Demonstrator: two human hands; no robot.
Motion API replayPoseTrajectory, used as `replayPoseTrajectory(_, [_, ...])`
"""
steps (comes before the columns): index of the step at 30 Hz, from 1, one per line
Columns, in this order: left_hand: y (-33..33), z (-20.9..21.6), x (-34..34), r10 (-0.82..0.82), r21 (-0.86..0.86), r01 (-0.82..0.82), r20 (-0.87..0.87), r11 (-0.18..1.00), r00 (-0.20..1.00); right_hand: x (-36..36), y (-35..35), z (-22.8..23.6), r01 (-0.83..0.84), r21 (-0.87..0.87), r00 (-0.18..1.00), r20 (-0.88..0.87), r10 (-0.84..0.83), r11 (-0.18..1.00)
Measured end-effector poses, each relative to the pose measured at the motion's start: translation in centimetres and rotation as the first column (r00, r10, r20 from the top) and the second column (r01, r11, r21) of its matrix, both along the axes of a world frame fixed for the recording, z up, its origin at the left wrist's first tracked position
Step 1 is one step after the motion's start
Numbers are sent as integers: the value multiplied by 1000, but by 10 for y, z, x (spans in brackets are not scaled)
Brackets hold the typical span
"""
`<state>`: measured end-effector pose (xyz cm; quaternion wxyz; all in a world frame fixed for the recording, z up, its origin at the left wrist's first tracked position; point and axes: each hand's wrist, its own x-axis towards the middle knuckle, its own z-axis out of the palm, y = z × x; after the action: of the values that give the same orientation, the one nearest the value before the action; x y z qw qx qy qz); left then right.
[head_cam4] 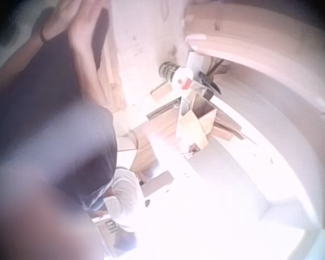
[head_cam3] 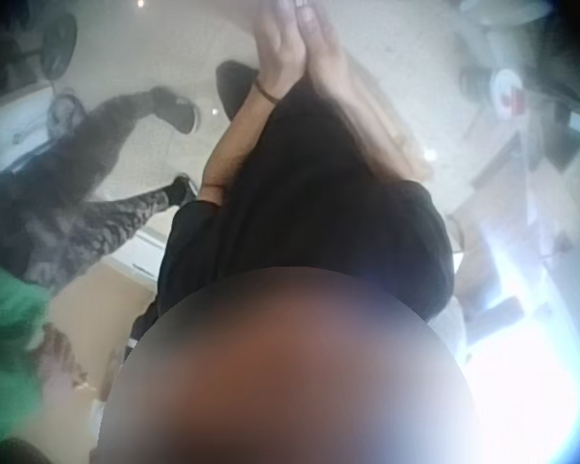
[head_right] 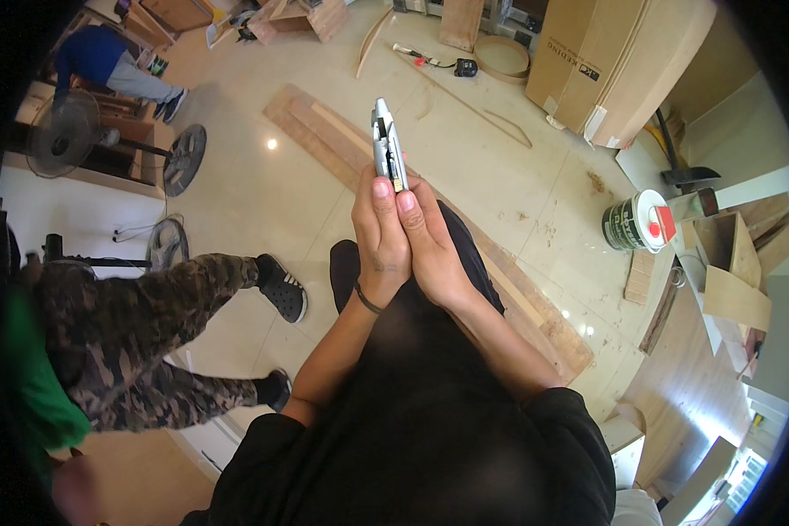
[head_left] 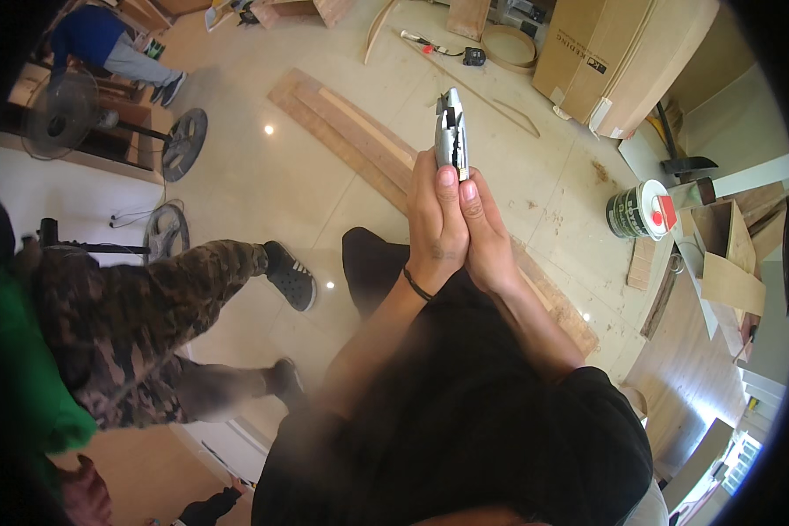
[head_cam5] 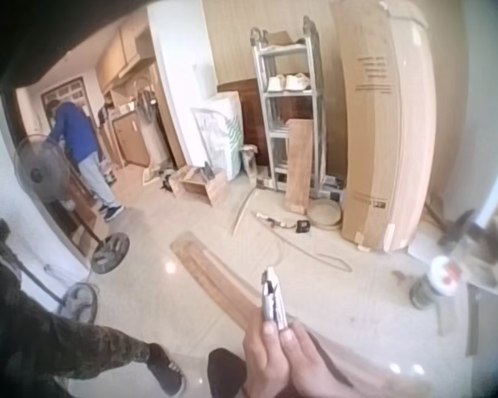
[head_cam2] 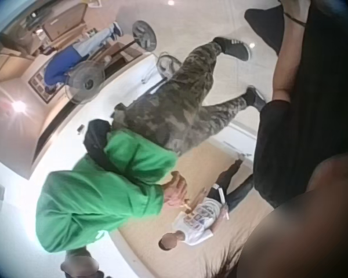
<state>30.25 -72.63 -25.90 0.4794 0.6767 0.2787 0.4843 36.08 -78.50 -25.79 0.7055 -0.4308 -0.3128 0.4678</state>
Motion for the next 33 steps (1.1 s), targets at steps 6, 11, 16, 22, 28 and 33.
replayPoseTrajectory(6, [0,-8,-11,85,114,-71,-127,991,988,-4,2,-11,130,-7,962,245,-124,991])
replayPoseTrajectory(11, [10,-22,-44,-300,-499,323,129,804,945,-10,-1,-25,77,-169,997,-10,-80,983])
replayPoseTrajectory(16, [-4,-54,-36,-169,-452,246,203,858,964,-36,2,-55,313,-206,948,121,-294,927])
replayPoseTrajectory(22, [-21,-92,-60,-77,-724,290,313,626,947,-33,-20,-96,-124,-328,992,-47,115,936])
replayPoseTrajectory(28, [-35,-133,-83,-7,-850,353,381,392,925,-42,-42,-126,-226,-533,974,-130,185,816])
replayPoseTrajectory(33, [-36,-149,-79,208,-803,519,583,292,785,-37,-42,-137,8,-381,887,430,169,925])
